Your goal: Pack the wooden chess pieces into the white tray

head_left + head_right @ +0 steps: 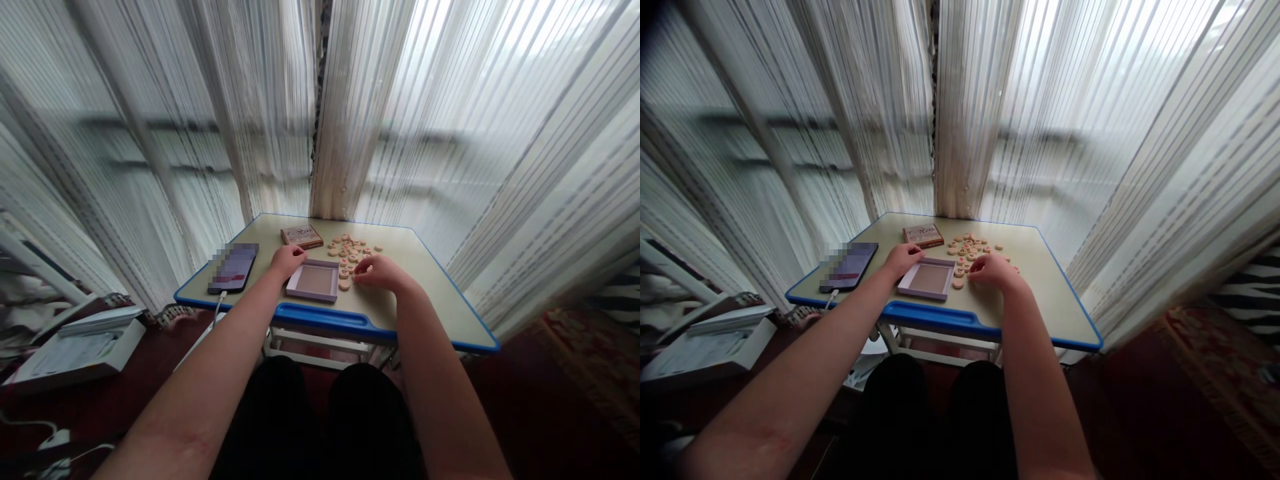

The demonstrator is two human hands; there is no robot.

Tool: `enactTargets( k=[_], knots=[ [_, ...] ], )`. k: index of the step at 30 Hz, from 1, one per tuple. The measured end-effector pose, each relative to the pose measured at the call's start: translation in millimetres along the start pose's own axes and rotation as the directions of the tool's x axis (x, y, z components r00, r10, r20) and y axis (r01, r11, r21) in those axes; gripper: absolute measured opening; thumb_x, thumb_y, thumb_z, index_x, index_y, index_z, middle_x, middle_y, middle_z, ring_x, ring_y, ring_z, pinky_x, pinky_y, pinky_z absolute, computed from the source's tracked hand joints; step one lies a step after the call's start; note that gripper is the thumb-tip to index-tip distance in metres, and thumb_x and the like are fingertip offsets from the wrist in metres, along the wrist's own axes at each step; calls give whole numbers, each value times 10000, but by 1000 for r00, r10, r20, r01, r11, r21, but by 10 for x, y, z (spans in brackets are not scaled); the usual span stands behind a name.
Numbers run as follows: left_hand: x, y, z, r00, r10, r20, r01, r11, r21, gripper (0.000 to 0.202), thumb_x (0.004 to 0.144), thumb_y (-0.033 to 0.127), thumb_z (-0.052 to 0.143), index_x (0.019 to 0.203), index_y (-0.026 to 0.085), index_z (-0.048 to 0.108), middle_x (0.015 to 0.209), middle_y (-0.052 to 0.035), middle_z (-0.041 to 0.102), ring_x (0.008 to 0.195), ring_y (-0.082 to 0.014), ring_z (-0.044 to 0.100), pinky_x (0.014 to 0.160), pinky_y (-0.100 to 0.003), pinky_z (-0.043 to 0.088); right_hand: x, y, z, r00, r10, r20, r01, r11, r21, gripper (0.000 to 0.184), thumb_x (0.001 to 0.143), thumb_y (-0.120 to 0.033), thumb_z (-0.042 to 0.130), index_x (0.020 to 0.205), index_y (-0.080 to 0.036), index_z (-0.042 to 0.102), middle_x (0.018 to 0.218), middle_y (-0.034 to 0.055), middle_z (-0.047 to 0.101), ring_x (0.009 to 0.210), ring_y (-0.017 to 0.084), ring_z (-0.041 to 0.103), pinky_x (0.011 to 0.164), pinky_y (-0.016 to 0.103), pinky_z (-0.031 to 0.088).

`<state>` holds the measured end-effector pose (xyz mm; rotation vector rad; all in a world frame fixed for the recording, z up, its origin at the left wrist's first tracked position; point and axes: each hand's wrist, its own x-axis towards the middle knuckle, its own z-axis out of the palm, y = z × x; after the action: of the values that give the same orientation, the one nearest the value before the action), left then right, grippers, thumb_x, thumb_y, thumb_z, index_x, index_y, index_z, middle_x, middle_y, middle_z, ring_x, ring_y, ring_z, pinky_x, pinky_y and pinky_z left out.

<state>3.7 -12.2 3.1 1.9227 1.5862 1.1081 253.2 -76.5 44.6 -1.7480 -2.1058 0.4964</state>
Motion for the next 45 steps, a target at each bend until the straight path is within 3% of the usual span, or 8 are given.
enactTargets(
  k=[7,12,15,20,24,30,38,45],
  knots=[
    [30,-50,18,1000,-13,3,13,1000,-9,230,658,361,573,708,153,657,706,-36,656,686,-170,577,672,-278,427,58,41,42,999,-30,37,29,999,24,251,711,-369,550,777,-182,703,703,25,664,646,137,561,575,226,397],
    [28,-47,12,1000,1,-12,-1,1000,7,240,661,370,569,714,153,656,710,-37,653,686,-170,572,663,-276,418,100,57,104,997,-76,-10,75,996,-54,266,733,-388,545,745,-175,705,754,45,669,670,148,557,600,240,400],
    [22,-28,5,1000,8,-12,-8,1000,18,230,668,362,564,702,153,652,708,-36,653,687,-167,572,668,-273,419,77,15,90,994,-106,-28,106,994,-4,261,730,-390,562,782,-178,705,777,43,668,697,152,566,624,241,411],
    [22,-22,5,1000,12,-17,-12,999,40,215,672,353,560,689,159,650,701,-36,655,690,-170,572,663,-269,418,13,-76,63,972,-194,131,182,978,102,356,607,-453,685,876,-221,700,922,25,655,822,166,573,709,237,431],
    [28,-36,8,1000,12,-15,-11,999,38,221,671,363,557,674,160,644,689,-37,651,678,-171,570,657,-272,415,-4,-105,69,974,-173,149,170,985,35,376,574,-464,705,864,-227,708,912,30,654,803,165,571,702,241,434],
    [25,-36,10,1000,4,-9,-4,1000,31,230,673,367,551,688,158,646,709,-34,653,677,-166,567,670,-273,420,-14,-117,57,982,-128,142,114,988,104,329,706,-458,566,696,-158,702,750,49,660,638,129,568,572,212,425],
    [31,-37,9,1000,0,-1,0,999,49,238,682,370,547,709,159,653,732,-38,662,693,-170,573,681,-275,423,-5,-90,16,999,-29,-40,29,1000,-1,223,685,-334,554,734,-160,684,665,28,646,613,136,557,544,225,391],
    [16,0,4,1000,2,-5,-2,998,65,238,687,365,542,712,159,658,715,-43,661,695,-176,574,657,-269,419,-112,17,-140,996,81,43,-82,996,36,283,628,-257,623,895,-180,678,790,32,657,624,120,556,554,211,402]
  ],
)
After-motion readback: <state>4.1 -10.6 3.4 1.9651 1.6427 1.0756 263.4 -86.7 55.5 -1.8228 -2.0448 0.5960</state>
